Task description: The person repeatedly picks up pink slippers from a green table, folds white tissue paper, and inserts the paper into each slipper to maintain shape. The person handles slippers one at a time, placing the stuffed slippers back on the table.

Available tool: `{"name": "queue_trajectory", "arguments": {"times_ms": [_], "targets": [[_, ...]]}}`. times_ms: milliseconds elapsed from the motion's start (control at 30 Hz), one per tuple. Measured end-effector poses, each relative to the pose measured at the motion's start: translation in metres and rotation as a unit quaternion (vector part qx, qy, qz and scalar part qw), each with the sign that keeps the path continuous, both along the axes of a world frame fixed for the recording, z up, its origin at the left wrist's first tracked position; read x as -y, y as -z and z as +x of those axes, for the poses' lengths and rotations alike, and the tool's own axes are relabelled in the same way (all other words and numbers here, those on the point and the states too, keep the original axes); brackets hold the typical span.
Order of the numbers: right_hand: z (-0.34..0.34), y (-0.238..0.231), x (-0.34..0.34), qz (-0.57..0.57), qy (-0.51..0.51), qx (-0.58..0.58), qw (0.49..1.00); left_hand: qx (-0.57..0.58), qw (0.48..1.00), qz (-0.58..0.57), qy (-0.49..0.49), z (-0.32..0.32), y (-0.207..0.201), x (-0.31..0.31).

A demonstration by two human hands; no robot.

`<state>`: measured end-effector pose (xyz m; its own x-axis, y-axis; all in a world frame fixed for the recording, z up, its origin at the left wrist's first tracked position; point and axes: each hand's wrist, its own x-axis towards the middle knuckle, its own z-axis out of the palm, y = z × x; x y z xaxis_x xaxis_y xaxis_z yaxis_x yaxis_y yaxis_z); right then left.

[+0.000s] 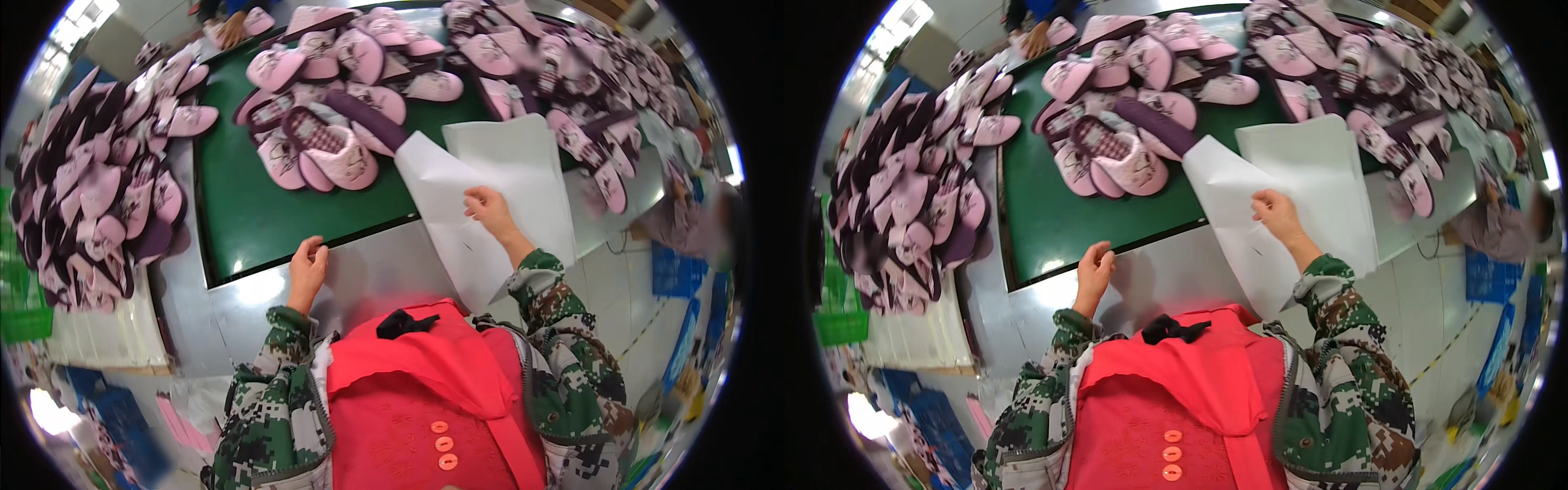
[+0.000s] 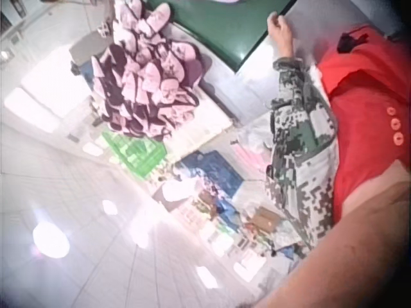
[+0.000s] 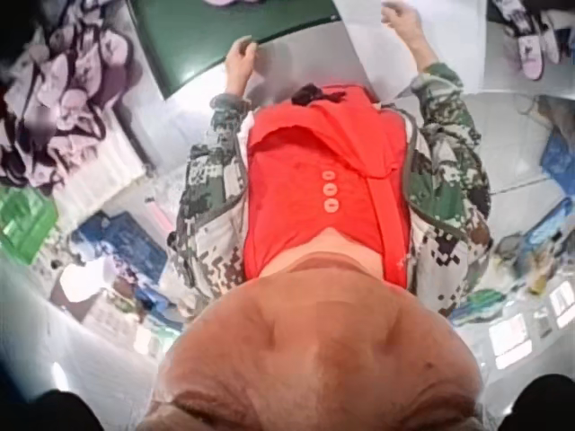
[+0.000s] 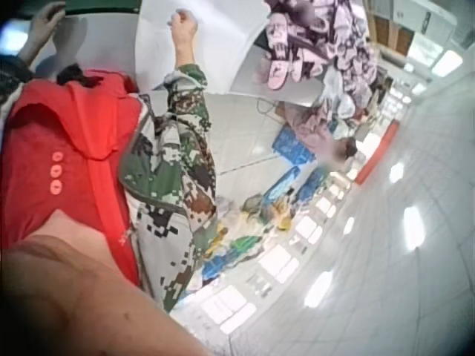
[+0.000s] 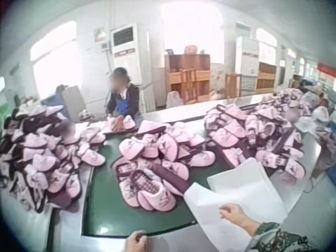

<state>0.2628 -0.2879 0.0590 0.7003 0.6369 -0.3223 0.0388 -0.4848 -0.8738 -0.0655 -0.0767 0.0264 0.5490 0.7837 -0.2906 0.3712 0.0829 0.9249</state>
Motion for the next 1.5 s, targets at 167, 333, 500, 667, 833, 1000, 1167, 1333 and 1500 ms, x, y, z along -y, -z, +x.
{"name": "queue_trajectory", "arguments": {"times_ms": [167, 333, 500, 667, 833, 1000, 1167, 1333, 1500], "targets": [[-0.052, -0.01, -0.106, 0.058, -0.131, 0.23, 0.963, -0.008, 0.991, 0.128, -0.034, 0.007, -0.012, -0.048], [-0.071, -0.047, -0.21, 0.091, -0.122, 0.412, 0.898, 0.047, 0.981, 0.173, -0.076, 0.054, -0.038, -0.099], [-0.098, -0.064, -0.252, -0.082, -0.298, 0.368, 0.877, 0.068, 0.991, 0.086, -0.071, 0.05, -0.012, -0.123], [-0.119, -0.044, -0.212, 0.067, -0.388, 0.452, 0.8, 0.079, 0.982, -0.095, -0.145, 0.005, 0.011, -0.12], [-0.162, -0.074, -0.129, 0.033, -0.635, 0.353, 0.687, 0.06, 0.98, -0.104, -0.162, -0.043, 0.015, -0.116], [-0.174, -0.071, -0.07, -0.086, -0.657, 0.368, 0.652, 0.042, 0.997, 0.059, 0.025, -0.031, -0.014, -0.084], [-0.188, -0.034, -0.051, -0.001, -0.489, 0.356, 0.796, -0.099, 0.946, 0.218, 0.217, 0.016, -0.037, -0.014], [-0.202, -0.045, -0.05, -0.096, -0.308, 0.394, 0.861, -0.038, 0.964, 0.242, 0.108, 0.015, -0.006, -0.017], [-0.193, -0.049, -0.059, -0.248, -0.407, 0.433, 0.765, 0.092, 0.966, -0.241, 0.011, -0.024, -0.008, -0.042]]}}
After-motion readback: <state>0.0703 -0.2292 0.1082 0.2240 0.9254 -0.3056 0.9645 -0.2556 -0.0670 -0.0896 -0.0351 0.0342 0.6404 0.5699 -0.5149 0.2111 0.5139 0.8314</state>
